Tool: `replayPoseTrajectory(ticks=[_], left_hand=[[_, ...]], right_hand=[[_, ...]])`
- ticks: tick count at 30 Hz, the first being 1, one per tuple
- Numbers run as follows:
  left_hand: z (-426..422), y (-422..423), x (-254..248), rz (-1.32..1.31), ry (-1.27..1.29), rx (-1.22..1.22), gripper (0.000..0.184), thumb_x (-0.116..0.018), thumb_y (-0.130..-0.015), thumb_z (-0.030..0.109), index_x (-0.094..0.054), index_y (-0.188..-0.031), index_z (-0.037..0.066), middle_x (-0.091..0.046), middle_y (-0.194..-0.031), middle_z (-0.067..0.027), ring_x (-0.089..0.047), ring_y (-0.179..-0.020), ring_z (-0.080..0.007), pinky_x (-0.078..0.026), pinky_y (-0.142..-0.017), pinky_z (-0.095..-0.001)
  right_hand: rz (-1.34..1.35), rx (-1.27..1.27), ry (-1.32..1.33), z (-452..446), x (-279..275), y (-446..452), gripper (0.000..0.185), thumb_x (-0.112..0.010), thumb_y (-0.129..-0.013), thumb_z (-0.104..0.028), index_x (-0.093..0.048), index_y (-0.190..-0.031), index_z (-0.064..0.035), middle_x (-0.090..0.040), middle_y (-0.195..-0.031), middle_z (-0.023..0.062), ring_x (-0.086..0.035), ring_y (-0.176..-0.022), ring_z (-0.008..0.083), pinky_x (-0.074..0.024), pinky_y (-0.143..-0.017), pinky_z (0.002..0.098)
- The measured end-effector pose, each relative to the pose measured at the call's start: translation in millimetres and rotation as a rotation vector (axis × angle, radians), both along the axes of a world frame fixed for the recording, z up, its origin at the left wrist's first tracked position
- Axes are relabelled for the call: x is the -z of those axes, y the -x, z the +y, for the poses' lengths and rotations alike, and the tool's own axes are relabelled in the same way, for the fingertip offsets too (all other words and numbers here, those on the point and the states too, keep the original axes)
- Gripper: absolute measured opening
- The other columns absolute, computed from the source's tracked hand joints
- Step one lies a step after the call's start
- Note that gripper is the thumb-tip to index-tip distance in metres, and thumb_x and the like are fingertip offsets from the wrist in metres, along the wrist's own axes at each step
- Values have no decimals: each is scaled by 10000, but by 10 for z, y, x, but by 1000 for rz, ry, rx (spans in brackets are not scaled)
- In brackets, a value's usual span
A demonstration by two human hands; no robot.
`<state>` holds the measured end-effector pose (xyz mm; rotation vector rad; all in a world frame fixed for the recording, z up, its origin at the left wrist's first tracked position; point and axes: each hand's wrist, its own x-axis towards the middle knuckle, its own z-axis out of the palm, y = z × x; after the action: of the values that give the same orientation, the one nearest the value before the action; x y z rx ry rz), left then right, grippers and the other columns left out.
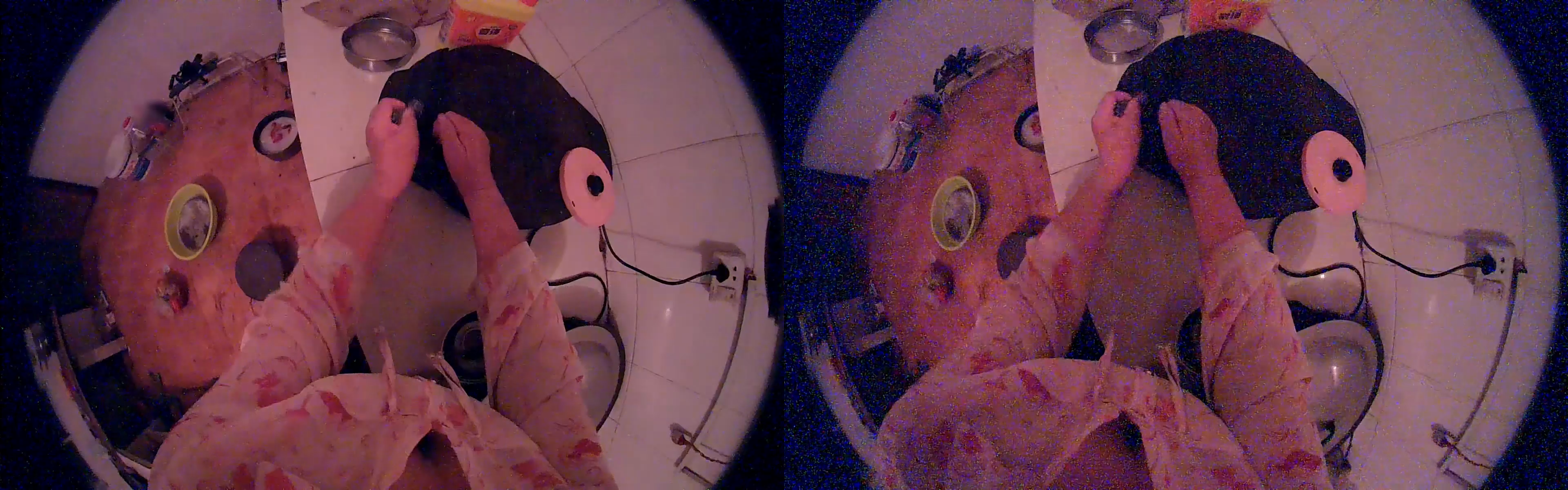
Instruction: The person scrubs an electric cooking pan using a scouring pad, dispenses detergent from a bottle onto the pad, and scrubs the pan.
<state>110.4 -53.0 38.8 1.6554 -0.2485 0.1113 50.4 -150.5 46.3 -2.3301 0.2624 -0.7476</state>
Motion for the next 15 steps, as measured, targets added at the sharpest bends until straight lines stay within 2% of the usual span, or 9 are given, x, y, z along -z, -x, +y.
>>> replayPoseTrajectory(ticks=[2, 4, 6, 7, 8, 10, 11, 13, 15], left_hand=[[-13, -160, 135, -188, -92, -10, 113, -585, -710, 74, -545, -790, 4, -544, -754, -152, -535, -673, -284, -422, -626, -353], [159, -200, 213, -183, -109, 36, 103, -584, -734, 101, -541, -799, 33, -549, -731, -105, -539, -666, -236, -431, -574, -352], [449, -142, 151, 420, 484, 296, 129, -567, -751, 109, -515, -868, 88, -539, -741, -39, -525, -645, -176, -423, -497, -312], [609, -90, 31, 761, 714, 314, 162, -556, -760, 112, -498, -911, 117, -532, -751, -6, -516, -628, -142, -414, -453, -281], [694, -80, 43, 756, 713, 316, 162, -556, -760, 112, -498, -911, 117, -532, -751, -6, -516, -628, -142, -414, -453, -281], [791, -8, 144, 991, 921, 293, 182, -553, -762, 105, -486, -931, 112, -533, -787, -11, -504, -613, -115, -389, -430, -255], [815, -22, 162, 989, 923, 296, 182, -553, -762, 105, -486, -931, 112, -533, -787, -11, -504, -613, -115, -389, -430, -255], [780, -32, 140, 849, 676, 428, 163, -573, -774, 165, -493, -903, 106, -530, -791, -61, -530, -643, -204, -446, -521, -293], [582, -18, 68, 716, 536, 425, 158, -564, -777, 158, -495, -903, 93, -528, -785, -70, -532, -666, -216, -451, -556, -310]], right_hand=[[158, 40, 22, 9, -34, -29, 243, -467, -830, -234, -586, -861, -24, -601, -891, 140, -554, -849, 316, -433, -774, 392], [108, 4, 68, 28, -2, -10, 249, -453, -833, -243, -581, -840, -31, -597, -860, 136, -554, -832, 312, -434, -762, 392], [60, -28, 120, -5, 5, -12, 257, -438, -837, -253, -576, -818, -37, -593, -830, 133, -554, -814, 308, -435, -751, 392], [36, -30, 53, -10, 7, -14, 247, -443, -835, -233, -555, -759, -26, -563, -738, 110, -528, -706, 242, -415, -664, 340], [8, -33, -13, -11, 11, -36, 254, -449, -833, -213, -535, -700, -15, -532, -647, 88, -503, -598, 177, -396, -577, 288], [23, -26, -99, -14, -6, 13, 253, -448, -836, -211, -539, -705, -15, -531, -645, 70, -497, -599, 152, -394, -577, 275], [35, -19, -177, 4, -43, 5, 252, -447, -839, -208, -544, -711, -14, -529, -643, 53, -491, -601, 126, -392, -576, 262], [7, -29, -220, -5, -57, 19, 249, -445, -841, -202, -548, -719, -11, -531, -647, 45, -485, -604, 114, -392, -578, 255], [-11, -43, -263, -30, -49, 35, 247, -443, -843, -197, -552, -727, -8, -533, -651, 36, -479, -608, 101, -391, -581, 247]])
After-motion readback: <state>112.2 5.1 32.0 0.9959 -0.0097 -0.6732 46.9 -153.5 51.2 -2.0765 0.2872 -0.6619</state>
